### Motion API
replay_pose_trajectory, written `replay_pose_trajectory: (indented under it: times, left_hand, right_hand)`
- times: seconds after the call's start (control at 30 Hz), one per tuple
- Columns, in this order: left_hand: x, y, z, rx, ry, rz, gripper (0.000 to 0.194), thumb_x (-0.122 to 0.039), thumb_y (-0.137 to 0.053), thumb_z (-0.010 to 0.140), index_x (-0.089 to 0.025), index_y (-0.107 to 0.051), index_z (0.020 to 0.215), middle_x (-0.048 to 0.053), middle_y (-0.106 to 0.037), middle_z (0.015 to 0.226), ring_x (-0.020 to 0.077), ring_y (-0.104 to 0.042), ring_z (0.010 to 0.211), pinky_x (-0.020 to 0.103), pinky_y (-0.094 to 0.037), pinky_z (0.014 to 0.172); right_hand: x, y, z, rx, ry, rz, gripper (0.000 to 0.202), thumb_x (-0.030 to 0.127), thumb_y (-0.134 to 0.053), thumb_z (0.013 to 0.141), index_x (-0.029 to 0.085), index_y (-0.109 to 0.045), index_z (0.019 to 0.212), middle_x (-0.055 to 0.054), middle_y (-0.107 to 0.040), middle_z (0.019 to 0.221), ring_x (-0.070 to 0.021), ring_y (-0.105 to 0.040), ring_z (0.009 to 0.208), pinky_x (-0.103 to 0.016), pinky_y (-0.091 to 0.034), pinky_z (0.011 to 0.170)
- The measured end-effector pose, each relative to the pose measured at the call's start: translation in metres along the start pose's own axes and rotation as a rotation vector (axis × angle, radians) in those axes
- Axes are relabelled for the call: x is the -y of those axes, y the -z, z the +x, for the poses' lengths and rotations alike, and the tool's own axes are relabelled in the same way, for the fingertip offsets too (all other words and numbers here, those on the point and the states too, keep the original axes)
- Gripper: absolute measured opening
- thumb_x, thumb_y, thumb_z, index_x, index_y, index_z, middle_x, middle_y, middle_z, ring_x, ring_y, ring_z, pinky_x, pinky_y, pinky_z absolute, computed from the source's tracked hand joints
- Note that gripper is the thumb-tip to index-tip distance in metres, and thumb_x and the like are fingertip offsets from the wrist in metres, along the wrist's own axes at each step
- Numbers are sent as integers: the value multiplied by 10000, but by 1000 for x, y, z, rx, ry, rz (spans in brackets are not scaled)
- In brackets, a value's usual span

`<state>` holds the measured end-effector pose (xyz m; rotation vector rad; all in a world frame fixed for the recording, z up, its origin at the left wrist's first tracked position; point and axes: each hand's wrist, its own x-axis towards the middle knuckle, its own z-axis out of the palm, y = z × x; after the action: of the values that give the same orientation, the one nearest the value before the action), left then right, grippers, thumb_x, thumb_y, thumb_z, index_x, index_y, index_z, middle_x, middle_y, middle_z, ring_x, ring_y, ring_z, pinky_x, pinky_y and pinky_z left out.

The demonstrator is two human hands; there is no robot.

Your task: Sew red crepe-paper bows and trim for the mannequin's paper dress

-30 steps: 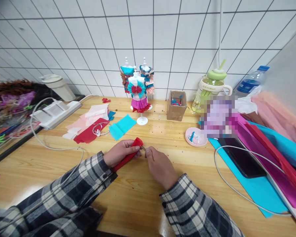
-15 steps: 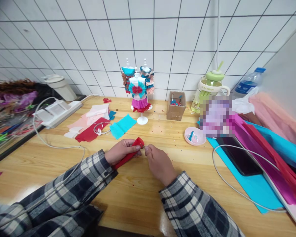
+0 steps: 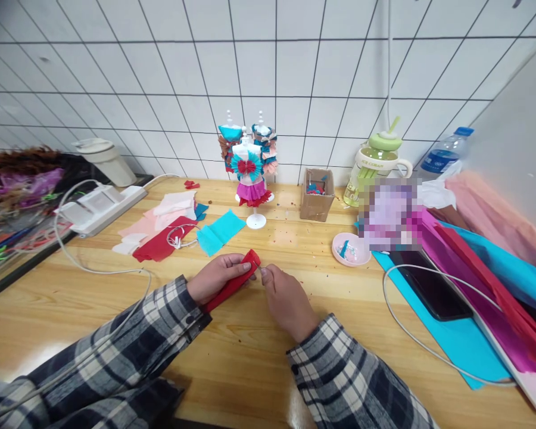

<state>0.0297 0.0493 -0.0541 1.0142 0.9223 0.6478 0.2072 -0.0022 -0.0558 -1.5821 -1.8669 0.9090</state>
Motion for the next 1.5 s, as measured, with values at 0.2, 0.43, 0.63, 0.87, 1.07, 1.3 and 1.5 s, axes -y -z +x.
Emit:
replay_pose_trajectory:
  times: [0.2,0.43,0.63,0.87,1.07,1.3,1.5]
  left_hand:
    - [0,0,0,0,4,19,312,-395,-752,703,-136,-690,864,24,-721,779,102,-607,642,220,-435,671]
    - [1,1,0,-3,3,54,320,-410,-743,709,-139,-687,870,22,-727,770,103,-608,635,217,-434,665]
    - [4,-1,-1,19,-38,176,320,-419,-715,736,-137,-686,885,43,-738,826,123,-631,684,227,-443,675]
    - [3,-2,-2,11,-38,194,363,-445,-697,742,-132,-676,925,67,-737,863,158,-649,744,262,-461,719]
    - [3,-3,-2,3,-54,201,359,-440,-687,753,-125,-681,927,69,-730,861,154,-636,730,253,-453,703]
    - [6,0,-1,30,-46,155,304,-411,-694,757,-144,-692,903,50,-734,851,143,-634,722,243,-452,705]
    - [7,-1,-1,95,-61,173,236,-371,-702,760,-151,-706,849,20,-734,813,122,-625,698,216,-433,672]
  right_hand:
    - [3,1,-1,6,-10,-15,359,439,-212,964,229,-411,752,8,-489,663,-167,-458,637,-281,-302,606]
    - [2,3,-1,20,-8,-10,352,435,-217,965,230,-413,757,4,-515,685,-167,-479,657,-277,-323,630]
    - [3,2,-2,10,-12,1,371,447,-200,970,229,-431,778,-3,-545,717,-163,-481,668,-273,-330,638]
    - [1,1,-1,-1,-12,-14,367,433,-212,974,226,-451,787,-6,-564,727,-166,-494,674,-274,-326,634]
    - [1,-2,-1,-19,-4,-10,368,430,-210,975,227,-447,781,-6,-559,718,-168,-501,666,-274,-327,619]
    - [-1,-1,-1,13,33,12,378,447,-193,974,229,-452,804,-8,-572,742,-167,-512,689,-268,-345,640]
    - [0,-2,-3,16,4,4,389,453,-192,977,222,-448,796,-8,-566,732,-161,-511,680,-270,-354,643]
